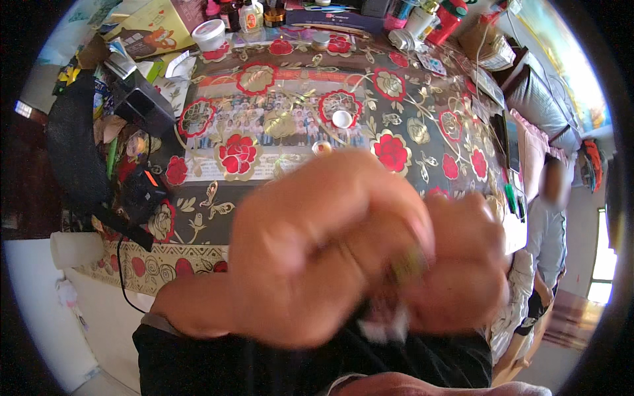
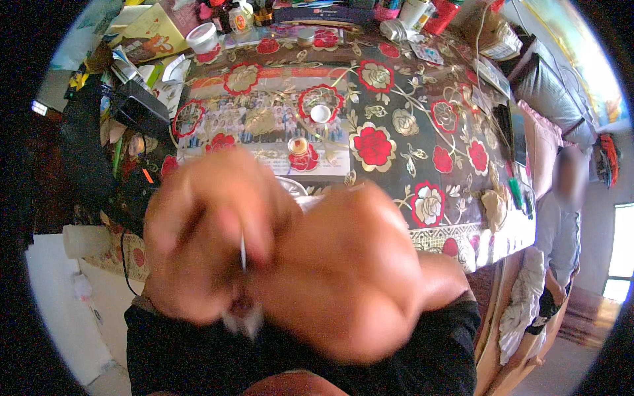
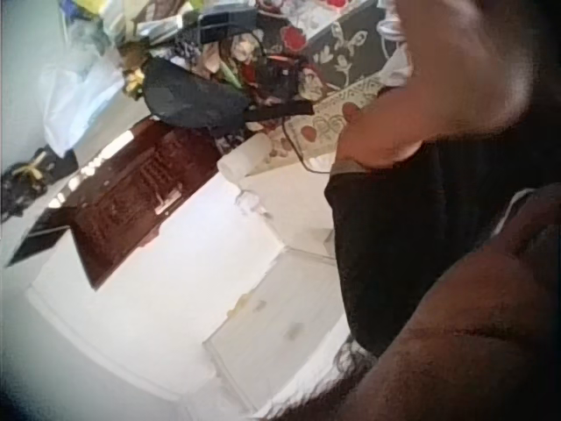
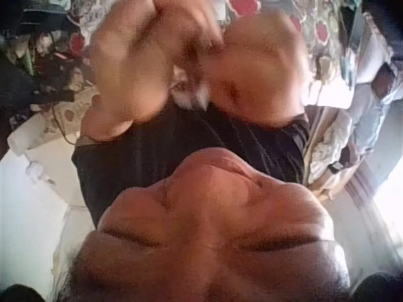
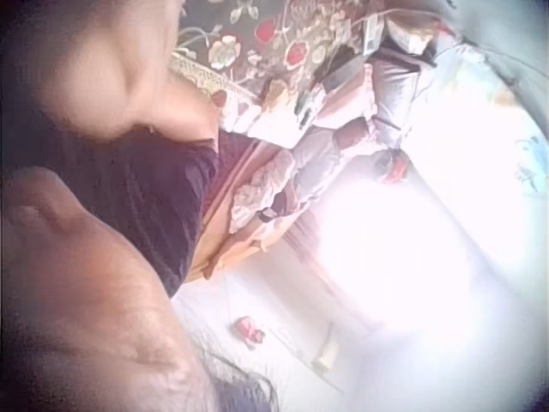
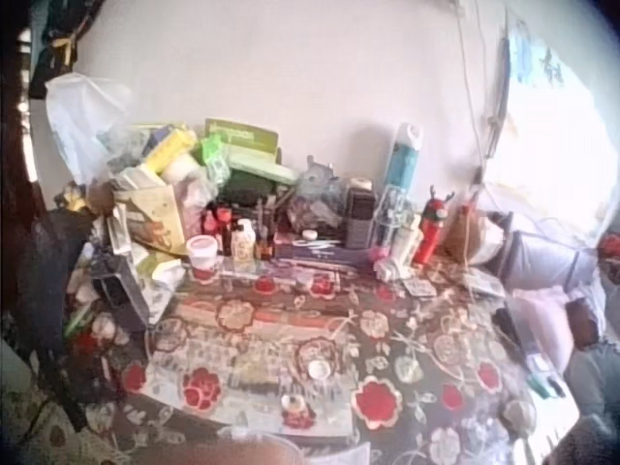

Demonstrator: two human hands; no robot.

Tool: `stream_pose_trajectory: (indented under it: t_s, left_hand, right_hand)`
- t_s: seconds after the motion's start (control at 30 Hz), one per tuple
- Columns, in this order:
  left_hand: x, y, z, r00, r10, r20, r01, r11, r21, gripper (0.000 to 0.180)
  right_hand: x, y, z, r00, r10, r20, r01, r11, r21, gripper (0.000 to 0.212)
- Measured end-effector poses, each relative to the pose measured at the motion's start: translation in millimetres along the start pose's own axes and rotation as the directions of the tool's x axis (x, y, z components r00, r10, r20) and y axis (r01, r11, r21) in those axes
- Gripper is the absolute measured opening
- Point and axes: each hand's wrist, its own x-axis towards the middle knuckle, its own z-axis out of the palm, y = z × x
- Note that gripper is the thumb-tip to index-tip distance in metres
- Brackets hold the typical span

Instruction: The person applies glue from a small bottle to the back of a sticker and then places it onto a white cloth. They repeat this process with additional stickers, handling each one individually.

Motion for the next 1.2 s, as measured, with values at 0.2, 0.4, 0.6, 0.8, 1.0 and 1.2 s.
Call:
stream_pose_trajectory:
  t_s: [0.2, 0.4, 0.6, 0.8, 1.0, 1.2]
  left_hand:
    - [8.5, -26.5, -20.7, 0.982, 0.099, -0.158, -0.086, 0.992, 0.088, 0.010]
    - [14.2, -47.5, -28.3, 0.956, 0.050, -0.290, 0.010, 0.980, 0.200, 0.007]
    - [17.5, -56.3, -36.6, 0.946, 0.246, -0.211, -0.122, 0.873, 0.473, 0.005]
    - [21.6, -51.4, -41.1, 0.925, 0.344, -0.163, -0.178, 0.769, 0.613, 0.004]
    - [22.8, -53.2, -43.6, 0.901, 0.430, -0.058, -0.245, 0.613, 0.751, 0.004]
    - [23.7, -52.4, -42.9, 0.901, 0.434, -0.013, -0.254, 0.553, 0.794, 0.004]
  right_hand:
    - [-4.5, 54.2, 1.7, 0.982, 0.120, 0.144, -0.107, 0.989, -0.097, 0.030]
    - [-12.5, 68.5, 9.1, 0.971, 0.238, 0.002, -0.237, 0.969, -0.062, 0.032]
    - [-9.7, 72.3, 2.5, 0.982, 0.128, 0.140, -0.101, 0.978, -0.185, 0.026]
    - [-11.4, 73.1, 4.3, 0.975, 0.130, 0.182, -0.073, 0.954, -0.291, 0.022]
    - [-8.7, 75.4, 3.1, 0.954, 0.133, 0.269, -0.010, 0.909, -0.416, 0.015]
    - [-9.7, 74.3, -1.5, 0.910, 0.191, 0.368, 0.035, 0.849, -0.527, 0.012]
